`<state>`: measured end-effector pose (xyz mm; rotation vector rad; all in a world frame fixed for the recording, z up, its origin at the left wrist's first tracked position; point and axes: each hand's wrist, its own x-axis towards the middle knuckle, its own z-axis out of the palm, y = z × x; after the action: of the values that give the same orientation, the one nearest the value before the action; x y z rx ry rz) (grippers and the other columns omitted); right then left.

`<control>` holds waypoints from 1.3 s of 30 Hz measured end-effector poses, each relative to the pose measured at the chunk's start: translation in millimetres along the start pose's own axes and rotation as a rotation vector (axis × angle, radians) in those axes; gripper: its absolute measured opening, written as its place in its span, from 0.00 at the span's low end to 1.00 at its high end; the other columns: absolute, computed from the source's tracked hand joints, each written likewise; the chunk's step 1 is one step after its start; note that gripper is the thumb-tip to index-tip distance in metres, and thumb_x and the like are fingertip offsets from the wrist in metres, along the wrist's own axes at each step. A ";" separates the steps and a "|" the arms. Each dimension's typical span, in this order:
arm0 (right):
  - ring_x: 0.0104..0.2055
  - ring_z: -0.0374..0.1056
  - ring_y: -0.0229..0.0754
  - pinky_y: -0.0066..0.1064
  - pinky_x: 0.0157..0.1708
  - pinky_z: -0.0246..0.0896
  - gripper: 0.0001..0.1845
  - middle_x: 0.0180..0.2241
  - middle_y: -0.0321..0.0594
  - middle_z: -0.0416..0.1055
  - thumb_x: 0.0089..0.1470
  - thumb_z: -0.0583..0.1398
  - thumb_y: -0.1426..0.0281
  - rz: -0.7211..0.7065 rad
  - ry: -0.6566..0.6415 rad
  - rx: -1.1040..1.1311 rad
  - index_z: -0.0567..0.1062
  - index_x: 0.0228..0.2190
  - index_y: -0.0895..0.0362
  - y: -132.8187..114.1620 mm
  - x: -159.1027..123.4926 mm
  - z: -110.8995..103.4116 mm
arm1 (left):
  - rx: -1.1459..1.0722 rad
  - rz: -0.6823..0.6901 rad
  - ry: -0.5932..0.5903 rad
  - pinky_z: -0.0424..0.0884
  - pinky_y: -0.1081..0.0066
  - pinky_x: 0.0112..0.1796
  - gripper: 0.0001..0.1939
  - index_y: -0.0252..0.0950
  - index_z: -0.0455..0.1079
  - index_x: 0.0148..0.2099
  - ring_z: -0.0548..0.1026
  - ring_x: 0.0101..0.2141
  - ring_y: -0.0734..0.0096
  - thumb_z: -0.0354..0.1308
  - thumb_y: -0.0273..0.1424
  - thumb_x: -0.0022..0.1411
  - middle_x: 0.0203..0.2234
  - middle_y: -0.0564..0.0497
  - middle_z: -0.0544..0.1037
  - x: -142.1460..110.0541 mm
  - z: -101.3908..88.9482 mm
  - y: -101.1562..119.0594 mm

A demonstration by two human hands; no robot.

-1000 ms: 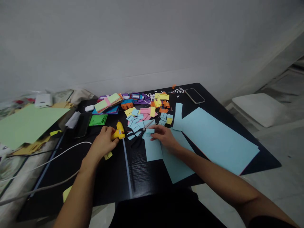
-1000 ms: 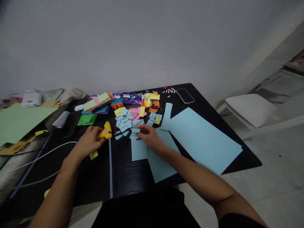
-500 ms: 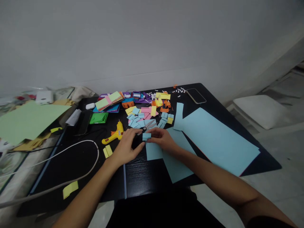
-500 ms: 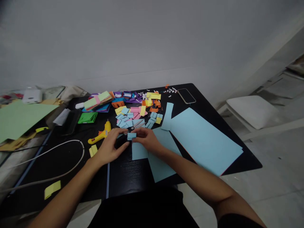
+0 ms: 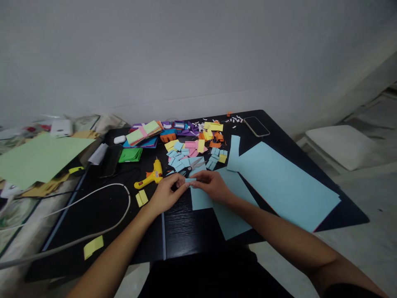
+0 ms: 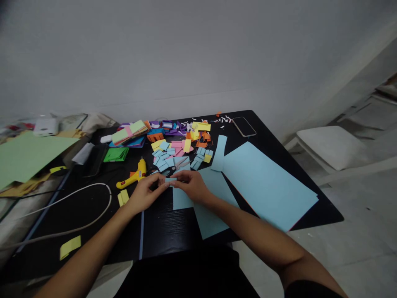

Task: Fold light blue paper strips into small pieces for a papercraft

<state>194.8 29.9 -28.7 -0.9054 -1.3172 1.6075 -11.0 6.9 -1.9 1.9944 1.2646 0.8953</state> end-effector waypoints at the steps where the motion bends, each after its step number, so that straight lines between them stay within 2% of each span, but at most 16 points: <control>1: 0.35 0.78 0.42 0.39 0.43 0.73 0.14 0.31 0.36 0.82 0.45 0.74 0.62 -0.005 0.006 -0.009 0.84 0.35 0.54 0.2 -0.2 0.2 | -0.005 -0.003 0.000 0.65 0.72 0.31 0.13 0.36 0.70 0.35 0.70 0.28 0.72 0.59 0.39 0.70 0.25 0.55 0.71 0.2 0.6 0.1; 5: 0.32 0.77 0.41 0.36 0.39 0.73 0.15 0.27 0.34 0.78 0.46 0.74 0.62 -0.024 0.022 -0.027 0.82 0.36 0.53 0.1 -1.3 0.6 | -0.035 -0.033 0.002 0.63 0.72 0.30 0.14 0.36 0.70 0.34 0.68 0.26 0.73 0.58 0.39 0.70 0.23 0.56 0.69 0.8 2.1 0.0; 10: 0.32 0.77 0.41 0.37 0.40 0.74 0.15 0.29 0.36 0.79 0.50 0.72 0.60 -0.043 0.021 -0.057 0.80 0.37 0.54 -0.3 -0.8 -0.4 | -0.052 -0.070 0.028 0.62 0.72 0.28 0.16 0.36 0.72 0.34 0.67 0.25 0.73 0.57 0.42 0.70 0.22 0.56 0.69 1.4 4.2 1.1; 13: 0.32 0.76 0.41 0.37 0.40 0.74 0.15 0.27 0.34 0.77 0.51 0.71 0.60 -0.077 0.030 -0.088 0.79 0.39 0.53 -0.3 -1.7 0.3 | -0.055 -0.069 0.036 0.62 0.72 0.28 0.16 0.36 0.73 0.34 0.66 0.25 0.73 0.57 0.42 0.70 0.22 0.56 0.69 1.3 4.4 1.1; 18: 0.35 0.76 0.43 0.38 0.40 0.74 0.06 0.32 0.38 0.79 0.57 0.65 0.64 -0.153 0.014 -0.237 0.80 0.34 0.53 -1.0 -6.1 3.0 | -0.121 -0.097 0.053 0.61 0.73 0.27 0.17 0.36 0.72 0.31 0.65 0.24 0.73 0.59 0.42 0.68 0.20 0.57 0.67 1.2 4.4 -1.2; 20: 0.37 0.77 0.43 0.39 0.43 0.75 0.05 0.34 0.38 0.80 0.56 0.66 0.67 -0.160 -0.011 -0.275 0.82 0.35 0.53 -1.3 -6.7 2.8 | -0.138 -0.112 0.047 0.61 0.72 0.26 0.17 0.36 0.71 0.31 0.65 0.23 0.73 0.58 0.43 0.69 0.20 0.57 0.67 1.2 4.0 -0.9; 22: 0.39 0.77 0.43 0.40 0.46 0.75 0.08 0.36 0.38 0.81 0.52 0.69 0.67 -0.147 -0.028 -0.250 0.82 0.37 0.52 -1.1 -5.9 1.7 | -0.097 -0.091 0.041 0.64 0.71 0.28 0.19 0.37 0.70 0.30 0.67 0.24 0.72 0.55 0.42 0.71 0.21 0.56 0.69 1.4 0.8 -0.1; 24: 0.40 0.78 0.43 0.40 0.48 0.74 0.12 0.38 0.38 0.81 0.48 0.72 0.66 -0.127 -0.017 -0.200 0.83 0.38 0.52 -0.5 -3.8 -0.2 | 0.011 -0.040 0.056 0.69 0.69 0.33 0.17 0.37 0.71 0.33 0.73 0.29 0.68 0.51 0.39 0.73 0.26 0.53 0.75 1.7 -7.6 -1.2; 27: 0.40 0.78 0.43 0.40 0.49 0.74 0.16 0.37 0.38 0.81 0.45 0.74 0.65 -0.093 0.036 -0.121 0.83 0.37 0.53 -0.5 -0.2 -3.9 | 0.255 -0.004 0.156 0.73 0.61 0.46 0.10 0.38 0.73 0.46 0.78 0.43 0.59 0.52 0.30 0.69 0.41 0.46 0.80 1.8 -30.6 -11.2; 30: 0.39 0.78 0.44 0.41 0.47 0.75 0.16 0.35 0.38 0.81 0.44 0.75 0.63 -0.063 0.077 -0.066 0.83 0.37 0.53 -2.8 2.2 -7.1 | 0.591 -0.118 0.218 0.71 0.51 0.52 0.17 0.35 0.70 0.52 0.75 0.50 0.46 0.55 0.26 0.60 0.48 0.37 0.77 0.4 -56.7 -29.5; 33: 0.38 0.78 0.44 0.42 0.45 0.77 0.15 0.34 0.38 0.81 0.47 0.74 0.61 -0.046 0.121 -0.017 0.84 0.36 0.53 -5.7 3.5 -8.2 | 0.825 -0.343 0.113 0.72 0.45 0.49 0.22 0.31 0.70 0.53 0.74 0.49 0.37 0.58 0.26 0.54 0.49 0.32 0.74 -3.0 -73.0 -45.5; 36: 0.38 0.77 0.44 0.42 0.44 0.79 0.14 0.35 0.39 0.81 0.48 0.73 0.59 -0.022 0.166 0.047 0.84 0.35 0.53 -6.9 5.3 -8.7 | 0.812 -0.416 -0.045 0.73 0.50 0.46 0.19 0.34 0.71 0.48 0.76 0.46 0.40 0.59 0.27 0.51 0.46 0.35 0.74 -6.2 -78.3 -51.5; 39: 0.38 0.77 0.44 0.42 0.45 0.80 0.15 0.35 0.39 0.81 0.46 0.74 0.58 -0.006 0.203 0.079 0.84 0.33 0.54 -6.3 7.9 -10.6 | 0.744 -0.370 -0.040 0.73 0.56 0.43 0.15 0.36 0.69 0.47 0.77 0.44 0.49 0.57 0.30 0.56 0.45 0.40 0.74 -6.7 -80.0 -47.6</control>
<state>202.5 41.7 -24.7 -0.9872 -1.1068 1.5091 -101.3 28.6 6.5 2.1562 2.0630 0.2026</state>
